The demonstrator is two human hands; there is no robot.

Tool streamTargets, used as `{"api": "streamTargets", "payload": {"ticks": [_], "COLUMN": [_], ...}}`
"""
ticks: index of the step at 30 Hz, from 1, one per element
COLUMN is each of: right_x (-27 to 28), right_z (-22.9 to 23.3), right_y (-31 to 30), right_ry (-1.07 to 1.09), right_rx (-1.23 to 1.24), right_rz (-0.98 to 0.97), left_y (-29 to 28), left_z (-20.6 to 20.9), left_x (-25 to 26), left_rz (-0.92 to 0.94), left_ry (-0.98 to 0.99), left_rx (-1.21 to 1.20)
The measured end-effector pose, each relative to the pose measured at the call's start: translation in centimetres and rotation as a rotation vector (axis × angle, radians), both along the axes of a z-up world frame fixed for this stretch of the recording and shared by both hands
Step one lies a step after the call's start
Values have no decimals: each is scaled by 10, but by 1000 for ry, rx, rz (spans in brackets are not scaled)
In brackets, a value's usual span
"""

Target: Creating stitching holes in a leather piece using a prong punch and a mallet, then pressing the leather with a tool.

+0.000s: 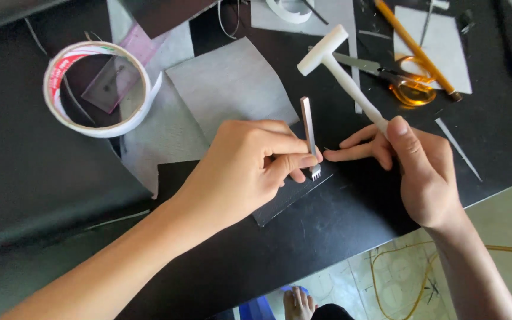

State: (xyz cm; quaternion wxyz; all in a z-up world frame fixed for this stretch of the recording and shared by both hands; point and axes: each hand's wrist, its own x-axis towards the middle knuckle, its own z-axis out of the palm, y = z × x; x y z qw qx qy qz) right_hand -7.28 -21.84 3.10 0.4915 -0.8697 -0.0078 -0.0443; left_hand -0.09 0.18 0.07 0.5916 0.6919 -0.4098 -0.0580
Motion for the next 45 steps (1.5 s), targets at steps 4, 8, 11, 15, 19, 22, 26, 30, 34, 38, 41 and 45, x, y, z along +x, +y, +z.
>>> {"api": "streamTargets", "payload": {"ticks": [4,8,11,15,19,22,26,30,34,38,41,45], "right_x": [1,1,1,0,2,1,2,2,2,2,2,1], "right_z": [-1,0,-1,-1,0,1,1,0,2,2,0,1], "right_y": [-2,-1,-3,-4,-5,-5,-6,-6,-5,-4,-5,-5], "right_ry": [20,15,26,19,35,39,31,34,16,16,13,12], "right_rx": [10,-15,7,29,37,33,31,40,38,30,42,54], "right_rz": [18,17,16,26,21,33,53,39,62,63,67,72], "left_y": [0,1,0,0,1,0,0,-1,-1,-1,0,0], "left_z": [-1,-1,-2,0,3,3,4,3,5,5,0,1], "left_x": [1,1,1,0,1,1,0,1,1,0,0,-3], "left_rz": [5,-2,4,-12,-14,-15,-2,0,7,8,-25,-41], "left_ry": [20,-9,-12,27,16,35,61,49,71,39,-78,-197], "left_rx": [5,-24,-10,3,22,42,66,66,78,55,19,55]}}
